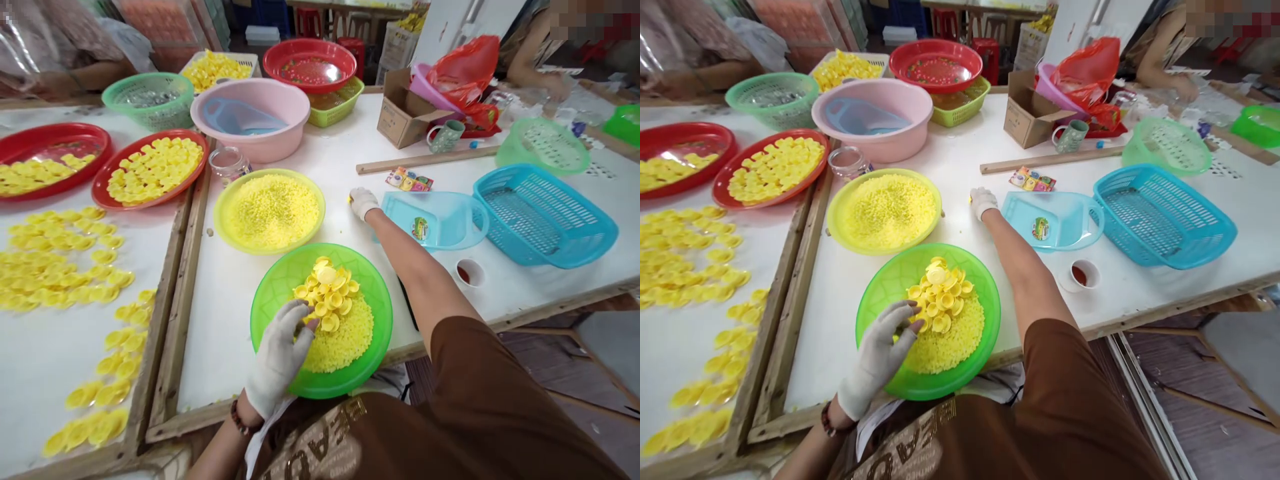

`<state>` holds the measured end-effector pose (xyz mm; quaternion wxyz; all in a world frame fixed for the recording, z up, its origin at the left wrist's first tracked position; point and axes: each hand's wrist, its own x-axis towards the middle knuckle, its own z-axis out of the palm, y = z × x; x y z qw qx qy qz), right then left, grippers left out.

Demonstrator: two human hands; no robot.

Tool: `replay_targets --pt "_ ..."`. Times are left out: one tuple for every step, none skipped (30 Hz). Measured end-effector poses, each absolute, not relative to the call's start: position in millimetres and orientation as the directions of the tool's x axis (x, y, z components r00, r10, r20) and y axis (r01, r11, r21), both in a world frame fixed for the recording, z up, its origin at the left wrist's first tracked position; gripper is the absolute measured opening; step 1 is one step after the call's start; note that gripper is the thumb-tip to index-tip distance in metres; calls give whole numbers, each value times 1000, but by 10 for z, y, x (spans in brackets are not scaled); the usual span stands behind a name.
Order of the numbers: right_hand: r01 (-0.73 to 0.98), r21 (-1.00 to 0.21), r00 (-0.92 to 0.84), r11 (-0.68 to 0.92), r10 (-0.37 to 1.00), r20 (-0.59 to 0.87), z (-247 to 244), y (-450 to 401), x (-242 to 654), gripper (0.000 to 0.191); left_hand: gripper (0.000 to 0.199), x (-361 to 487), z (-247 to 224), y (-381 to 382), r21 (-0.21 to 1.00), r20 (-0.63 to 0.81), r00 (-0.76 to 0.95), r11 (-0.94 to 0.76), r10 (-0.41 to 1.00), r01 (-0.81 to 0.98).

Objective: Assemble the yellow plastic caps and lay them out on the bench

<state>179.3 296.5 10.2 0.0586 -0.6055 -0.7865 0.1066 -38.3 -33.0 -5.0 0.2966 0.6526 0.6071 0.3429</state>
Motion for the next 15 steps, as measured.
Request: replay_targets --pt "936 -262 -254 237 967 -31 96 2947 1785 33 19 -437 -24 -331 838 59 -18 -40 998 544" --pt "933 -282 -238 225 971 -14 102 2902 1790 29 24 -488 3 -325 873 13 -62 18 998 487" --pt "931 -297 -222 214 975 7 120 2819 1800 26 29 -532 29 -309 906 -46 -97 83 994 415" --pt "919 -323 -227 228 973 41 149 2692 1805 25 35 -563 54 -285 934 -108 -120 142 987 328" --pt "897 -356 -253 264 964 80 188 2518 1799 24 41 -579 77 -253 955 -163 -125 188 979 228" --pt "864 -388 -298 322 947 122 234 2299 1779 22 47 -580 97 -215 968 -204 -113 218 972 121" --pt "748 -478 -399 460 888 229 284 2047 1743 17 54 -567 116 -173 972 -233 -84 235 969 16" --pt "606 -542 -521 582 805 282 330 1775 1695 12 60 -545 132 -132 966 -251 -44 247 967 -75" --pt "467 -574 -657 673 699 284 370 1503 1641 11 64 -520 145 -94 955 -263 7 261 965 -142" --pt "375 -583 -753 721 603 261 398 1247 1590 11 65 -499 156 -63 943 -274 63 281 960 -178" --pt "344 -593 -794 728 563 231 412 1021 1548 9 64 -488 162 -41 937 -279 109 296 954 -188" --pt "339 -616 -791 711 570 223 411 832 1519 3 60 -491 165 -30 937 -277 129 297 952 -182" --pt "357 -631 -772 688 598 216 394 680 1505 6 56 -509 164 -30 945 -264 117 281 957 -168" --pt "388 -650 -734 654 645 212 361 561 1504 11 53 -541 159 -40 956 -242 76 251 967 -150" --pt "407 -671 -709 619 678 195 314 467 1511 13 51 -580 151 -57 968 -214 16 215 977 -130"
